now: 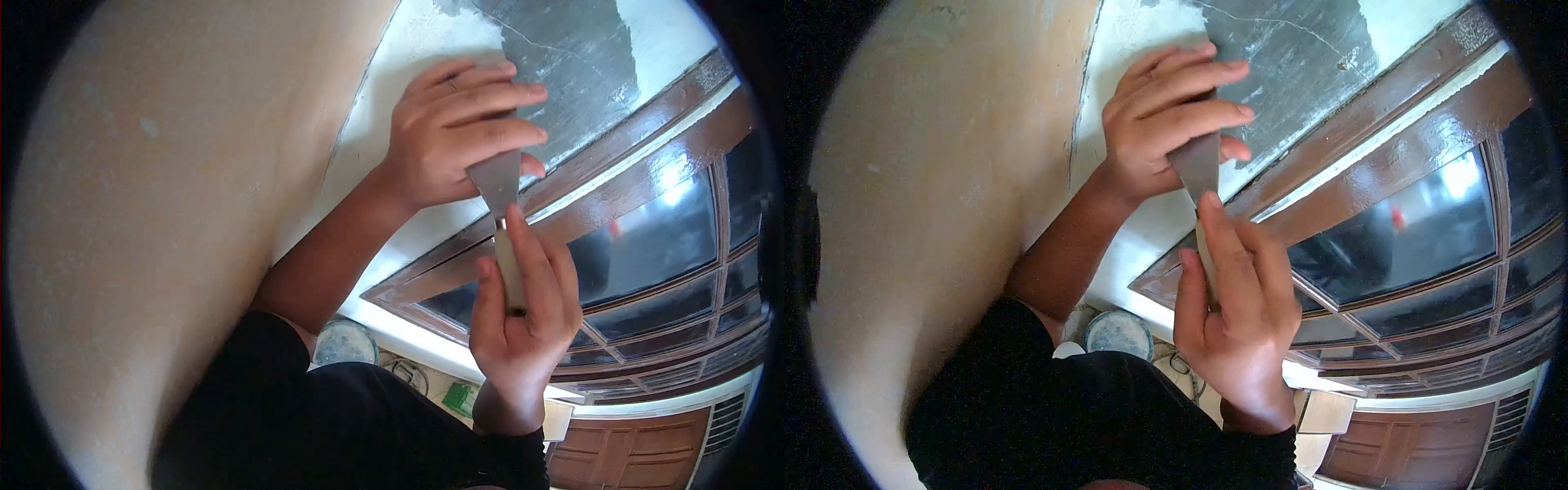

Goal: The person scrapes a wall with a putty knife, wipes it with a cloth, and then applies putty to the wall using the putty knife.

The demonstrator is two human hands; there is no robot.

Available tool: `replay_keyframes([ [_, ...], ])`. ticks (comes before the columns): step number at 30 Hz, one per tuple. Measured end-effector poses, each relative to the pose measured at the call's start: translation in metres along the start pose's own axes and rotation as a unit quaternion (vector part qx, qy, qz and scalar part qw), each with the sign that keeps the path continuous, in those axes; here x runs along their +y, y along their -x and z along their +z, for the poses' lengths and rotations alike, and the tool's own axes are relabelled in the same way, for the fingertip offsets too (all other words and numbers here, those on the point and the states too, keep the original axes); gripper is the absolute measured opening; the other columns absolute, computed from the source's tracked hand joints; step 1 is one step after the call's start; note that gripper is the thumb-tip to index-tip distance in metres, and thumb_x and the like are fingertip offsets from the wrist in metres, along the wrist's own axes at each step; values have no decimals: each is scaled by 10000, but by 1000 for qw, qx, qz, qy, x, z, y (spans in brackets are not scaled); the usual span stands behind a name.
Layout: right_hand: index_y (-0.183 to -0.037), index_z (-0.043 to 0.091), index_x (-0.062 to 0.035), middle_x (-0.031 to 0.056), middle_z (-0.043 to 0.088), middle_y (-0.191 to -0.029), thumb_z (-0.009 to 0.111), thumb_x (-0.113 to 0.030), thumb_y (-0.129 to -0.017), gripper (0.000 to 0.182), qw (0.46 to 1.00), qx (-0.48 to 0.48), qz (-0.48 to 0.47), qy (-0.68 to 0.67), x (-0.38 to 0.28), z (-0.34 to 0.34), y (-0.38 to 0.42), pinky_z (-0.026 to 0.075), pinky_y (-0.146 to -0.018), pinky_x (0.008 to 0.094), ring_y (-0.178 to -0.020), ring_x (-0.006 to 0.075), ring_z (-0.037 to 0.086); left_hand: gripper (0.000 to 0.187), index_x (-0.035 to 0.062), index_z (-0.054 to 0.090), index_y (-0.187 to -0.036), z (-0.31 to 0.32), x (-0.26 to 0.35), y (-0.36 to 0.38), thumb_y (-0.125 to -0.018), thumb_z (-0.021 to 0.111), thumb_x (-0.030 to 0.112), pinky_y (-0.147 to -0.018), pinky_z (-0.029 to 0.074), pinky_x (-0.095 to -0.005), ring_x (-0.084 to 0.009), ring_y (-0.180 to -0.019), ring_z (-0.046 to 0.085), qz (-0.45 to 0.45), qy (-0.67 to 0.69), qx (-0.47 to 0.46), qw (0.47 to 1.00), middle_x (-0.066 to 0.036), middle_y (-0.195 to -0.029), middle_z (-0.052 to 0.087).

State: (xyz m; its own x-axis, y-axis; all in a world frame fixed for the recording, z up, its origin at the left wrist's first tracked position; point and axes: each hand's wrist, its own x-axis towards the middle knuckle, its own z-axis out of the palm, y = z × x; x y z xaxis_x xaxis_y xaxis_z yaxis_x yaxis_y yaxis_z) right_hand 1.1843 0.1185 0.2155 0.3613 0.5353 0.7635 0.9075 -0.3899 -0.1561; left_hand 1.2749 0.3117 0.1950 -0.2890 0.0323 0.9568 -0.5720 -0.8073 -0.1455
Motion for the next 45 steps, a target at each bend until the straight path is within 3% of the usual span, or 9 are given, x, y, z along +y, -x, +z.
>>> replay_keyframes([
  [10,-1314,627,24,190,637,-1018,706,66,-815,507,1000,-3,-17,-3,4,5,0,548,-751,342,-879,286,676,357,175,774,-916,-1,2,-1,-651,868,396,-979,482,-434,-294,-1139,675,-12,15,-16,1000,-52,-1169,742],
  [14,-1323,618,29,194,627,-1019,698,68,-818,512,1000,-20,15,-17,5,2,-3,547,-750,347,-882,294,672,358,168,771,-913,-3,1,-5,-673,853,421,-976,481,-439,-294,-1132,678,-13,-9,-14,1000,-57,-1153,745],
  [32,-1345,589,44,214,615,-1061,695,67,-787,568,999,-36,-13,-5,2,4,-1,549,-781,366,-918,317,660,350,169,761,-921,-3,-1,-2,-684,848,411,-976,480,-456,-302,-1128,677,-1,15,-11,1000,-53,-1147,745],
  [40,-1347,589,35,213,652,-970,700,54,-792,566,999,-21,-24,29,8,13,-1,551,-717,363,-800,323,670,328,192,765,-904,-2,-1,-2,-682,850,417,-973,478,-448,-278,-1157,670,-8,13,-13,1000,-33,-1150,746],
  [45,-1346,594,32,218,657,-975,688,59,-804,551,1000,-11,-24,-11,9,11,1,550,-732,362,-811,320,676,328,192,764,-901,-2,1,-2,-680,850,419,-974,477,-452,-277,-1153,671,-9,15,-20,1000,-30,-1158,742],
])
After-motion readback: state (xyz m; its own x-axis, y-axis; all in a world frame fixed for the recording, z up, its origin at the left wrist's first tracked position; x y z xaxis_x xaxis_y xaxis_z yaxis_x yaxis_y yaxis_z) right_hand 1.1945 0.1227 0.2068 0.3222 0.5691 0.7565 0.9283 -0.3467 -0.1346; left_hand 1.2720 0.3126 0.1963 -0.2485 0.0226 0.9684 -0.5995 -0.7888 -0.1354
